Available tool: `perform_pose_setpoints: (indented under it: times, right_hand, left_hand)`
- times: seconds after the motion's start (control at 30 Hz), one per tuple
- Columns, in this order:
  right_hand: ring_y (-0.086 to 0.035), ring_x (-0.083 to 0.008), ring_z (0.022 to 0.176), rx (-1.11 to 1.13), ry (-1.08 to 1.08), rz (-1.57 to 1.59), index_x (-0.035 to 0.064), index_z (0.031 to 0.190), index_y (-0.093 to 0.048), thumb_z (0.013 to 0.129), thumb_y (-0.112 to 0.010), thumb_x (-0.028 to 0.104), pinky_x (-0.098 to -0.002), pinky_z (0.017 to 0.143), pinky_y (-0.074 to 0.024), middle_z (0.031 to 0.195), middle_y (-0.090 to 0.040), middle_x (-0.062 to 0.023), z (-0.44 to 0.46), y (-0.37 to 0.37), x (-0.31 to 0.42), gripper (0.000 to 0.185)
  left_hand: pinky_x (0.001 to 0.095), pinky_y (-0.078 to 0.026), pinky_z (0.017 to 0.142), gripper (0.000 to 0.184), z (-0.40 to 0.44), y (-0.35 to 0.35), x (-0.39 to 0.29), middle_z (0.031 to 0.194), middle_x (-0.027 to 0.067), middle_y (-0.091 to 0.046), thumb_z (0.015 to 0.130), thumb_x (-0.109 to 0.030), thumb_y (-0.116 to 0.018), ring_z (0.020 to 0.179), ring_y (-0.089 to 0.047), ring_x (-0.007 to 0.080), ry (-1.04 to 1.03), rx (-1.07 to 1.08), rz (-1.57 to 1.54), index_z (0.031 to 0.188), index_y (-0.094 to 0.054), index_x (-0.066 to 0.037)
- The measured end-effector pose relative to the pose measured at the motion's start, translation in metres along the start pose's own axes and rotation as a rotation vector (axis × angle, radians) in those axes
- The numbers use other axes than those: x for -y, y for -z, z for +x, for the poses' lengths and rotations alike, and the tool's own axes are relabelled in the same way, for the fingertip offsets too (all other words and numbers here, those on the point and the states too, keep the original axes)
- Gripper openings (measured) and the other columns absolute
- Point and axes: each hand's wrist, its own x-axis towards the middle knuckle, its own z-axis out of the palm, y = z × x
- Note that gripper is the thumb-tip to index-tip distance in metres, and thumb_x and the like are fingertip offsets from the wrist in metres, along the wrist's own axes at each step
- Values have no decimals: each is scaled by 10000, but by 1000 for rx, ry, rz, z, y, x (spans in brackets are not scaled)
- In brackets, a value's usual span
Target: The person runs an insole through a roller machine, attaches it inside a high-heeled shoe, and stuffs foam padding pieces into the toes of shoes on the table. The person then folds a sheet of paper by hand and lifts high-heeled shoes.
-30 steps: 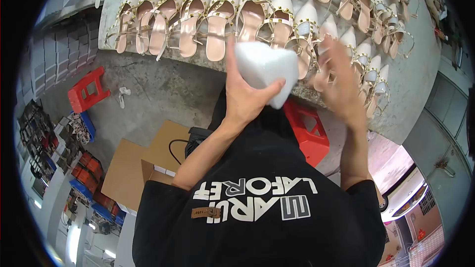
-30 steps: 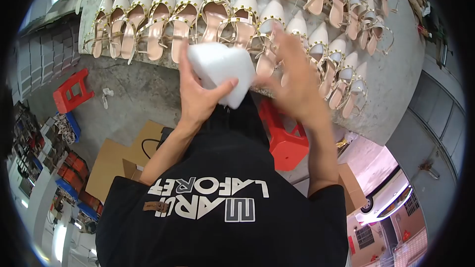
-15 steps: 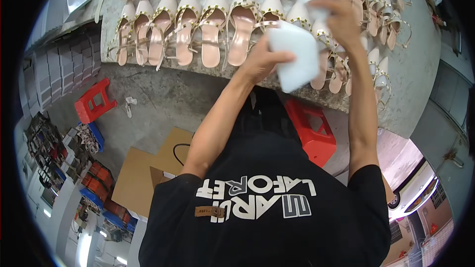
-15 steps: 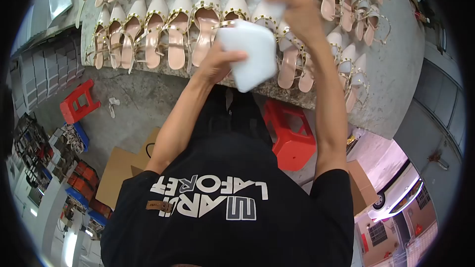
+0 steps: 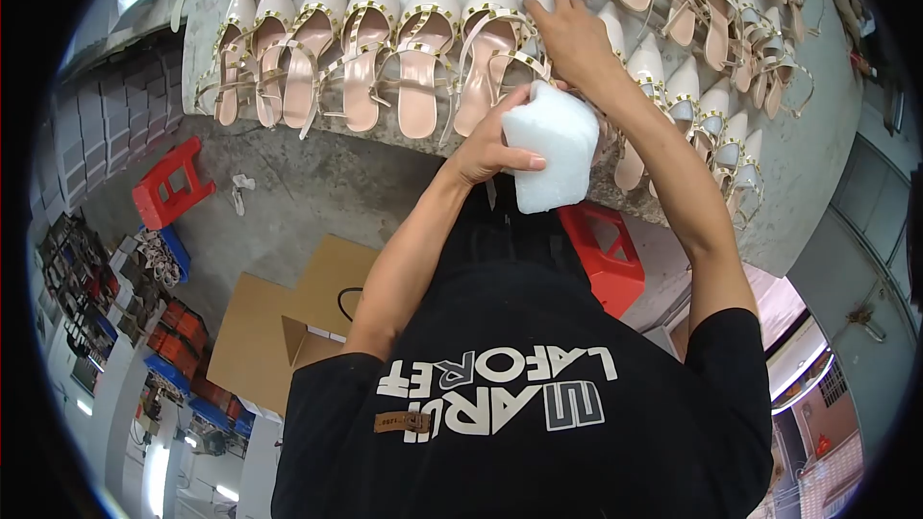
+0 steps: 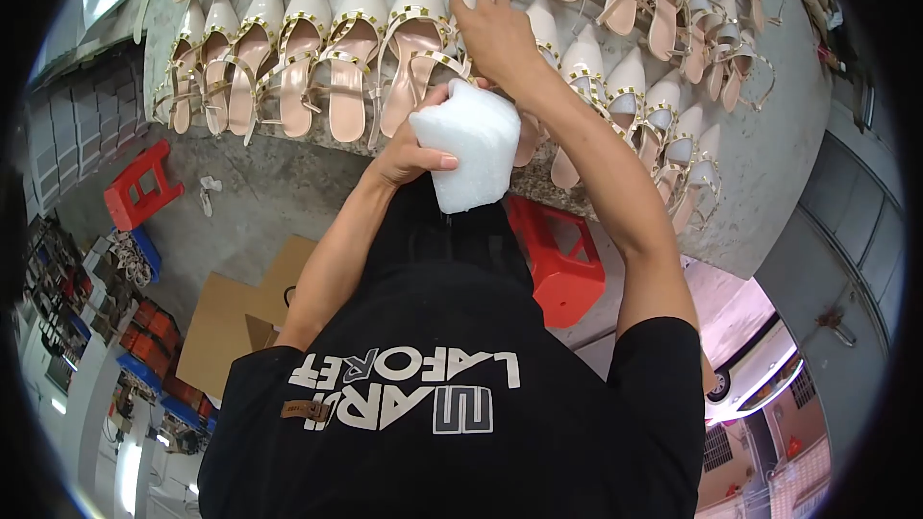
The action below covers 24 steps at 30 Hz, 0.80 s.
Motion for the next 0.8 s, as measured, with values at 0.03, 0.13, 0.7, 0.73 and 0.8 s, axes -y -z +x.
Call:
perform_pose_setpoints:
  times: [0.03,0.13,0.7,0.73,0.8]
  right_hand:
    - [-620,-359,963,102,-26,-40,136,1164,-613,741,-640,7,-398,715,-580,1171,-563,-167,7,1,2,443]
    - [-609,-347,993,-55,-40,1,134,1154,-624,743,-642,11,-400,719,-573,1173,-551,-180,5,-19,-1,429]
    - [-525,-364,1233,-9,158,127,84,1219,-584,741,-676,97,-412,852,-579,1313,-554,-139,-18,8,-14,487]
    - [-525,-364,1233,-5,155,130,84,1219,-584,741,-676,97,-412,852,-579,1313,-554,-139,-17,10,-14,487]
    - [-470,-400,1307,126,89,297,83,1351,-466,733,-603,-28,-462,943,-537,1320,-548,-179,-10,34,-12,643]
  left_hand:
    - [350,-410,1065,986,1,3,1,1318,94,-551,633,-184,-847,1231,-538,213,0,-2,-5,1482,-365,-41]
    - [345,-415,1061,974,0,5,-4,1312,91,-551,642,-156,-845,1220,-542,207,1,-23,-24,1484,-367,-42]
    - [340,-431,1055,907,-5,0,0,1277,69,-559,666,-94,-849,1188,-557,181,1,-11,139,1445,-388,-38]
    - [340,-431,1055,907,-6,0,-1,1277,69,-559,666,-94,-849,1188,-557,181,6,-12,137,1445,-388,-38]
    - [357,-385,1107,958,-11,-10,-14,1389,110,-504,659,-140,-868,1271,-506,205,98,-41,211,1465,-362,-29]
